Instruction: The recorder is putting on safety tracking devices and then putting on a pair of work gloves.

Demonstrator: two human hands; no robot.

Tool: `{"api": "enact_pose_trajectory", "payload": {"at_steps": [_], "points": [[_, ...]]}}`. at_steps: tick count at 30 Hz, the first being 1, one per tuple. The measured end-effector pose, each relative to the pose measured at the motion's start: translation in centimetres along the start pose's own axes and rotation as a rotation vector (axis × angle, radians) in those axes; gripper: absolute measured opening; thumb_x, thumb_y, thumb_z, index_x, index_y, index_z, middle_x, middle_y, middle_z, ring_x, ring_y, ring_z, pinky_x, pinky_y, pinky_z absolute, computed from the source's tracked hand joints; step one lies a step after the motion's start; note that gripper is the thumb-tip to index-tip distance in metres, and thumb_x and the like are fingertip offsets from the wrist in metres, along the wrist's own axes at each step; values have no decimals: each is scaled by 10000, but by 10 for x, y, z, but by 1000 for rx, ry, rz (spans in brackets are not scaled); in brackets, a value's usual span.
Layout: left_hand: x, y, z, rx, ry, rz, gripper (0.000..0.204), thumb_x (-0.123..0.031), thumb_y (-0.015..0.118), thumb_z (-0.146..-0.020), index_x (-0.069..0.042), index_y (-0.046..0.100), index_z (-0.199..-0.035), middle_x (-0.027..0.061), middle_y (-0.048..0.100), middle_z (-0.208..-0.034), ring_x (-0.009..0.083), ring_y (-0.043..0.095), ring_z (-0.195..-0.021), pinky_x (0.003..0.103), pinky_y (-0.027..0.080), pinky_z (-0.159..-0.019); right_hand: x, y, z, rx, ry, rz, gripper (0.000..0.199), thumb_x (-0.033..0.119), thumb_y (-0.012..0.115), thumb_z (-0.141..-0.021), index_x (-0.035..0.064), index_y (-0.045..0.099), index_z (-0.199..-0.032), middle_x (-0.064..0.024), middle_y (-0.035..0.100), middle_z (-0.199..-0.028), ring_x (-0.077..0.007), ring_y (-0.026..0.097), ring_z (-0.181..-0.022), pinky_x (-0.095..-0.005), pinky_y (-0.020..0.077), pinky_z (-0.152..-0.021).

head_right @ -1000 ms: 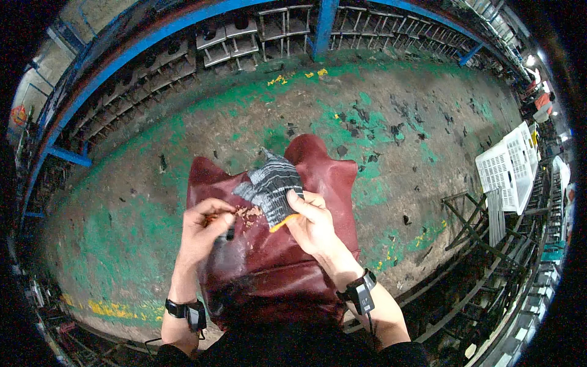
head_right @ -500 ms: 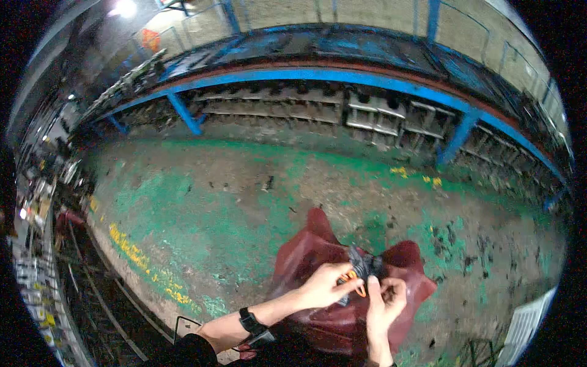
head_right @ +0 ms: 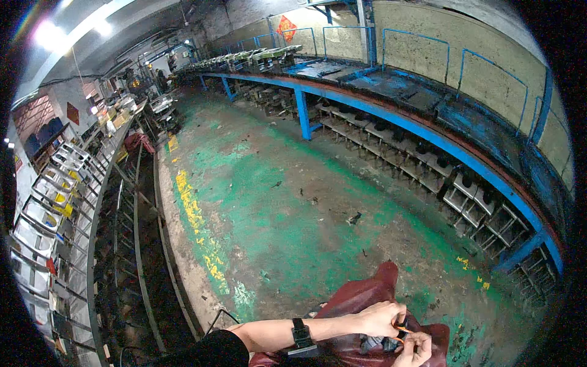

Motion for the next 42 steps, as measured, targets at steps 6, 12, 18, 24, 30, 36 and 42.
{"api": "enact_pose_trajectory", "payload": {"at_steps": [6,12,18,24,30,36,42], "points": [[-14,27,2,-296,346,-275,224,-128,709,-877,4,634,-1042,199,716,-852,421,730,-800,532,586,-707,-43,-9,-7,324,-402,1154,212,72,789,-857,-2,704,-1037,-146,733,-790,-293,704,-636,-426,553,-568],[-28,56,7,-281,566,-492,224,-133,634,-899,13,598,-1065,143,691,-919,328,755,-800,457,608,-628,-81,-24,-34,-258,235,18,149,53,654,-954,54,661,-805,16,683,-818,-98,624,-716,-310,530,-628],[-30,44,-24,-350,230,-603,360,-320,747,-882,-33,576,-1016,136,726,-773,321,758,-667,463,583,-529,-51,-19,-8,2,760,-409,498,534,404,-1128,133,697,-1110,41,667,-849,-116,560,-599,-291,308,-451],[-27,49,-13,-168,269,-637,298,-307,830,-823,-63,664,-865,124,725,-796,319,751,-726,451,603,-628,-8,-29,-40,-334,441,-1074,316,296,438,-1145,60,642,-1192,-90,719,-1035,-255,709,-1015,-430,573,-992],[-28,77,-8,-106,421,-661,215,-258,742,-883,-57,679,-835,130,725,-767,307,749,-685,445,604,-599,16,-18,-62,-145,292,-1357,401,261,396,-1151,67,579,-1450,-186,592,-1524,-386,536,-1435,-571,336,-1293],[-46,86,0,-9,446,-551,238,-270,718,-916,-47,685,-839,146,727,-754,342,738,-660,482,601,-599,13,-35,-78,167,84,-1584,446,291,358,-1157,-11,585,-1393,-204,608,-1492,-411,540,-1422,-678,293,-1290],[-47,88,0,-23,470,-520,263,-299,753,-882,-65,675,-790,149,687,-663,367,703,-587,497,576,-566,12,-63,-77,233,121,-1267,486,319,378,-1146,59,469,-1546,-164,439,-1652,-338,409,-1542,-550,296,-1302]]}}
Point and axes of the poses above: each hand's wrist, its own z-axis away from the middle knuckle, its own y-axis out of the palm, x = y × z, the point moved 1 cm from there along -z, towards the middle knuckle
